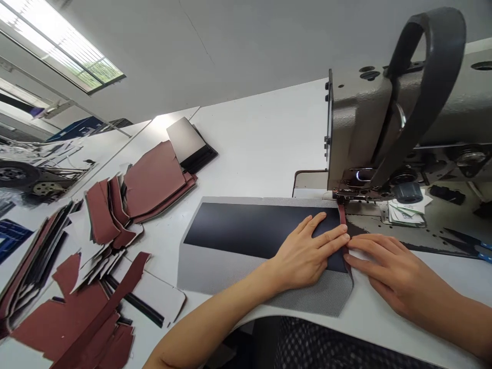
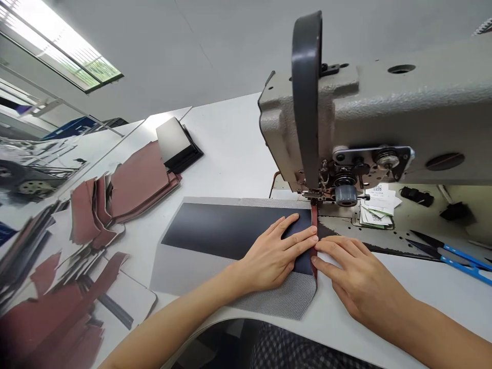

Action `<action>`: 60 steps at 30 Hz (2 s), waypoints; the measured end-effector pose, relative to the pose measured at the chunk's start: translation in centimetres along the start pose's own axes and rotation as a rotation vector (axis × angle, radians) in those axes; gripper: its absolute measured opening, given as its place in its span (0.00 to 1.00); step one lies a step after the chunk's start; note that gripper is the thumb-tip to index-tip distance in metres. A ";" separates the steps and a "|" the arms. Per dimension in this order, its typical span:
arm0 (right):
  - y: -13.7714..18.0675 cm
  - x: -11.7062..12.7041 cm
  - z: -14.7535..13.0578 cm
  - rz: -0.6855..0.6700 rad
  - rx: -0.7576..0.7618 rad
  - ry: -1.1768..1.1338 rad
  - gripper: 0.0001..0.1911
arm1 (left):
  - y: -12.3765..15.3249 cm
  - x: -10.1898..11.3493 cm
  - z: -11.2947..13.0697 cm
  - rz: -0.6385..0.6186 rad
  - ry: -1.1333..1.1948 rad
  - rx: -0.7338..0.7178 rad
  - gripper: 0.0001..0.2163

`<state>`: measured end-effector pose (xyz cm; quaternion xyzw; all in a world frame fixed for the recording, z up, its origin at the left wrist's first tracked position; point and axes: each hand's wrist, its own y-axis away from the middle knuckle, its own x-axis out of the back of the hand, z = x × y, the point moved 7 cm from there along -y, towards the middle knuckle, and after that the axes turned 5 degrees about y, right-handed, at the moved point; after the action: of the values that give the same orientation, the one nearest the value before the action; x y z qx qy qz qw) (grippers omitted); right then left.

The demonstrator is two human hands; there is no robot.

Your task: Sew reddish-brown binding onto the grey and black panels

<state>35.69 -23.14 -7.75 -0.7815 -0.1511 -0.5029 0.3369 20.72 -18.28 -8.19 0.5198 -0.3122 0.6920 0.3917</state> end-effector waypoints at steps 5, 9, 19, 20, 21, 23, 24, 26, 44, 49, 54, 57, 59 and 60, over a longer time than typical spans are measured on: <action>-0.5 0.4 0.3 0.010 0.035 -0.067 0.19 | -0.1 -0.2 -0.2 0.005 0.014 0.000 0.29; -1.1 0.1 1.2 -0.012 0.028 -0.078 0.19 | -0.6 0.0 -0.8 0.037 0.020 0.016 0.26; -3.4 0.3 3.8 0.009 0.020 0.060 0.18 | -3.5 1.0 -3.8 0.105 0.030 0.040 0.20; -3.5 0.2 4.0 0.005 0.017 0.083 0.19 | -3.9 1.0 -4.1 0.105 0.029 0.040 0.19; -3.6 0.1 4.3 0.002 0.017 0.106 0.20 | -4.2 1.1 -4.5 0.104 0.026 0.039 0.18; -3.8 -0.2 4.6 0.003 0.023 0.149 0.22 | -4.7 1.2 -5.0 0.115 0.020 0.027 0.17; -3.9 -0.3 4.8 0.006 0.027 0.163 0.22 | -5.0 1.3 -5.2 0.127 0.017 0.017 0.17; -3.9 -0.5 4.9 0.023 0.024 0.168 0.23 | -5.3 1.5 -5.4 0.160 0.017 -0.002 0.16; -3.5 -0.4 5.6 0.020 -0.047 0.055 0.18 | -3.7 1.3 -4.9 0.198 0.156 -0.139 0.16; -3.7 -0.7 6.2 0.029 -0.058 0.108 0.20 | -4.7 1.9 -5.6 0.202 0.131 -0.142 0.16; -4.5 -0.6 6.5 0.019 0.010 0.100 0.17 | -4.4 2.9 -4.0 0.180 0.063 0.021 0.11; -4.9 -0.6 7.1 -0.009 0.016 0.017 0.14 | -3.9 2.8 -2.6 0.152 0.160 0.186 0.20; -5.1 -0.6 7.5 -0.020 0.009 -0.018 0.13 | -4.1 2.4 -1.7 0.119 0.165 0.264 0.22; -5.1 -0.5 7.5 -0.019 0.007 -0.024 0.14 | -4.4 2.1 -1.4 0.097 0.135 0.298 0.19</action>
<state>37.66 -14.26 -8.31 -0.7848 -0.1645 -0.4960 0.3332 23.51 -14.46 -6.46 0.5086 -0.2038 0.7822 0.2966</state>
